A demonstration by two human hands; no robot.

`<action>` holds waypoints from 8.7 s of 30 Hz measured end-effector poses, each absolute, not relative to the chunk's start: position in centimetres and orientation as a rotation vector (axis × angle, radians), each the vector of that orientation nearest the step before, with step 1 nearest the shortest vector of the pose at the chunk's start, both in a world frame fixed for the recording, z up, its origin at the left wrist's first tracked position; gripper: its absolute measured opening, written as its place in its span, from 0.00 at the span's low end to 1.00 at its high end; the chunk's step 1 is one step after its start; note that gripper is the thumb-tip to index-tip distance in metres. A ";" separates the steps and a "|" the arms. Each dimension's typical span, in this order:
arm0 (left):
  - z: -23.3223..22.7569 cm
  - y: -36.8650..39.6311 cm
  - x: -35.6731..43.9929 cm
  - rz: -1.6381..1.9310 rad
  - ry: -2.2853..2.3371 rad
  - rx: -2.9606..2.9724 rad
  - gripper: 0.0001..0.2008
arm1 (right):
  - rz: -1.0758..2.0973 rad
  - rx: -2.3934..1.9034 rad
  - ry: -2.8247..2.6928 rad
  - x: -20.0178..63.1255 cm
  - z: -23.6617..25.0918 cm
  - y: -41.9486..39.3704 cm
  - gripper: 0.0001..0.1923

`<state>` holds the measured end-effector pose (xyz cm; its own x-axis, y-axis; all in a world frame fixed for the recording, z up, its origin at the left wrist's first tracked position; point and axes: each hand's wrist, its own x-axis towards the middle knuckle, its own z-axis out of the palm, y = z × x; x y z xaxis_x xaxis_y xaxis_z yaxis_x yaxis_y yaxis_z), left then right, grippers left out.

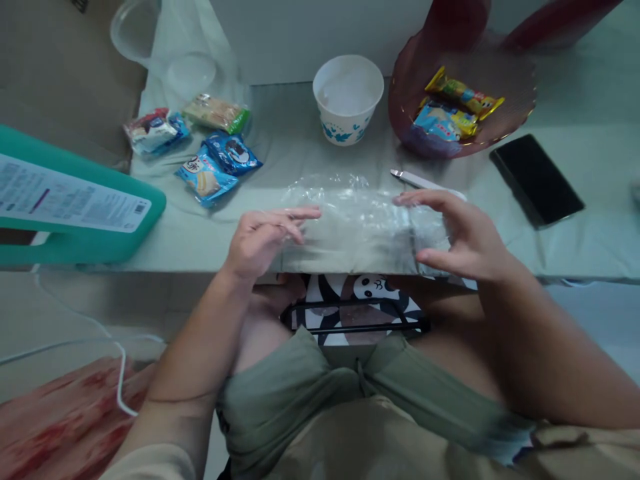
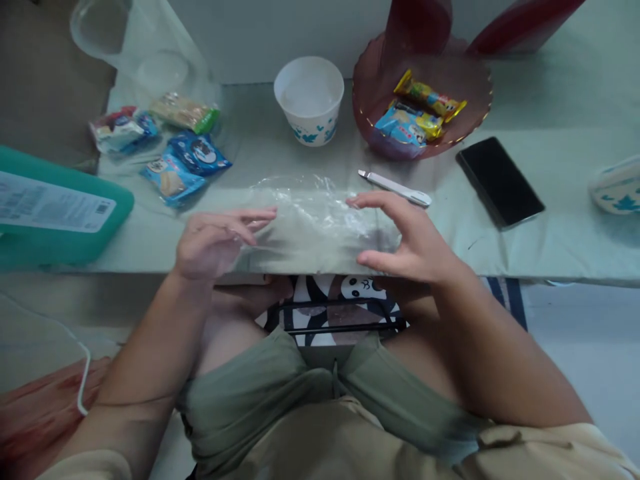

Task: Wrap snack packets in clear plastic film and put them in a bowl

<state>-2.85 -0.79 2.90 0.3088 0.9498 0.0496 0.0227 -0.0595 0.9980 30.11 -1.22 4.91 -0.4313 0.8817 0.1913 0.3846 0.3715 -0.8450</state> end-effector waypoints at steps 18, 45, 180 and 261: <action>1.1 2.9 -5.3 1.194 1.296 1.067 0.23 | 1.304 -1.344 -1.316 24.5 0.9 -1.3 0.16; 0.8 2.7 -6.5 0.865 1.590 1.507 0.12 | 0.955 -1.922 -1.376 26.7 2.4 -0.1 0.23; -1.0 6.0 1.2 1.180 1.185 1.008 0.14 | 0.685 -1.024 -2.102 25.3 -2.0 1.3 0.35; -0.3 3.5 4.1 1.146 1.266 1.762 0.12 | 1.148 -1.301 -1.517 24.7 1.4 1.3 0.07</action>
<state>4.12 3.52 -0.29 0.1417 0.9531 0.2674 0.3601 -0.3012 0.8829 24.74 1.25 1.37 -0.1377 0.9903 0.0192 0.2507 0.0536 -0.9666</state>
